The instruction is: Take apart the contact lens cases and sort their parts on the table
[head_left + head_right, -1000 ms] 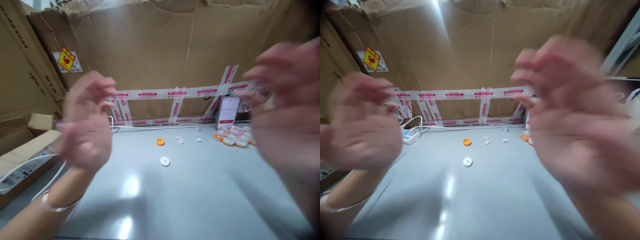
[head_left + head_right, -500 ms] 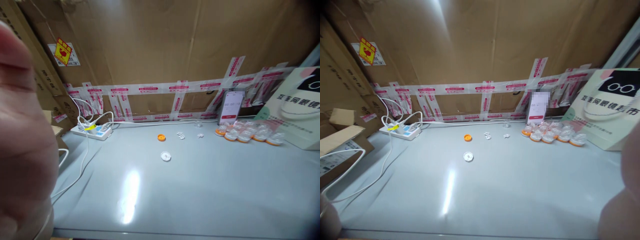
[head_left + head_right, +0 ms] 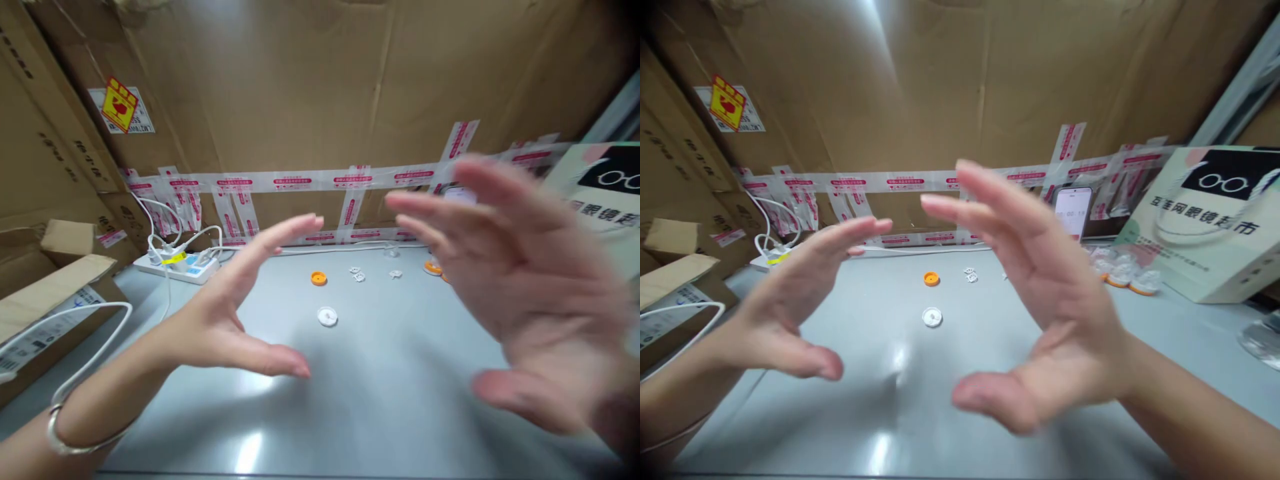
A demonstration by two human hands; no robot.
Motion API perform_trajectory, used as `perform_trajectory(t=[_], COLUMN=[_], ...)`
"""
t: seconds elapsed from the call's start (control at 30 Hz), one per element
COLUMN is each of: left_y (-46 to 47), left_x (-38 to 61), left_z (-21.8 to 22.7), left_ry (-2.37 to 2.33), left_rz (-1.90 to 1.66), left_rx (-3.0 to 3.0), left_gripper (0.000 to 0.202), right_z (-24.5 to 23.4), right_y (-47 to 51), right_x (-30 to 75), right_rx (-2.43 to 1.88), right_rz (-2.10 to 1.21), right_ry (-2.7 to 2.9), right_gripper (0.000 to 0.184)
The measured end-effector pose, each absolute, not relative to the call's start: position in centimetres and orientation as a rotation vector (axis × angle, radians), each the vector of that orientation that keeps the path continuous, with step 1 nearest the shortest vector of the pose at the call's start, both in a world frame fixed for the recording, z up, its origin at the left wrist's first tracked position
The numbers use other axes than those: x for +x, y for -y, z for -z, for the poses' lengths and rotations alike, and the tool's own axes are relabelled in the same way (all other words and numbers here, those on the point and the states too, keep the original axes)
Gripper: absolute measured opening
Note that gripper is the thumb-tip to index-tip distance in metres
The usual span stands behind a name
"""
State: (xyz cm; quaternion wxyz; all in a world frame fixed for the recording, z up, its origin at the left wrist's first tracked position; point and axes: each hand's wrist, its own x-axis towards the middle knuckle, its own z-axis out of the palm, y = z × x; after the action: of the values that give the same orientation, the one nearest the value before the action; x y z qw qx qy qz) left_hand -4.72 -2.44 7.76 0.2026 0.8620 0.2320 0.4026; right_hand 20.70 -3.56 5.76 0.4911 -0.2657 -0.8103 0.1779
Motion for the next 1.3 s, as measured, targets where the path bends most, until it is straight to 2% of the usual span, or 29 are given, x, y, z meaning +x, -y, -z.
perform_trajectory(t=[0.07, 0.2, 0.43, 0.6, 0.73, 0.9, 1.0, 1.1, 1.3], left_y=[1.3, -0.5, -2.2, -2.5, -2.5, -2.8, -3.1, -3.6, -4.1], left_x=[-5.1, -6.1, -5.4, -4.5, -3.8, -2.7, -1.9, -0.9, 1.4], left_z=[-5.9, -1.3, 3.5, 3.6, 3.3, 2.5, 1.8, 1.0, -1.0], left_ry=[-0.694, -0.879, -1.098, -1.078, -1.064, -1.109, -1.183, -1.243, -1.368], left_rz=[-0.873, -0.593, -0.553, -0.621, -0.626, -0.635, -0.431, -0.208, 0.047], left_rx=[2.421, 2.304, 2.170, 2.267, 2.276, 2.283, 2.318, 2.347, 2.479], left_gripper=[0.086, 0.081, 0.059, 0.037, 0.029, 0.024, 0.018, 0.020, 0.011], right_z=[-4.3, 0.1, 4.8, 5.0, 5.0, 5.2, 5.4, 5.6, 5.8], right_y=[2.7, 0.3, -2.1, -2.3, -2.0, -1.9, -2.0, -2.1, -2.1], right_x=[20.4, 20.6, 19.8, 18.7, 18.0, 17.4, 17.3, 17.5, 17.6], right_rx=[-0.577, -0.787, -1.015, -1.035, -1.056, -1.079, -1.084, -1.103, -1.102], right_rz=[-0.477, -0.678, -0.871, -0.732, -0.686, -0.648, -0.636, -0.635, -0.624], right_ry=[2.038, 2.181, 2.212, 2.252, 2.248, 2.202, 2.179, 2.166, 2.168], right_gripper=[0.078, 0.081, 0.056, 0.043, 0.040, 0.023, 0.019, 0.018, 0.019])
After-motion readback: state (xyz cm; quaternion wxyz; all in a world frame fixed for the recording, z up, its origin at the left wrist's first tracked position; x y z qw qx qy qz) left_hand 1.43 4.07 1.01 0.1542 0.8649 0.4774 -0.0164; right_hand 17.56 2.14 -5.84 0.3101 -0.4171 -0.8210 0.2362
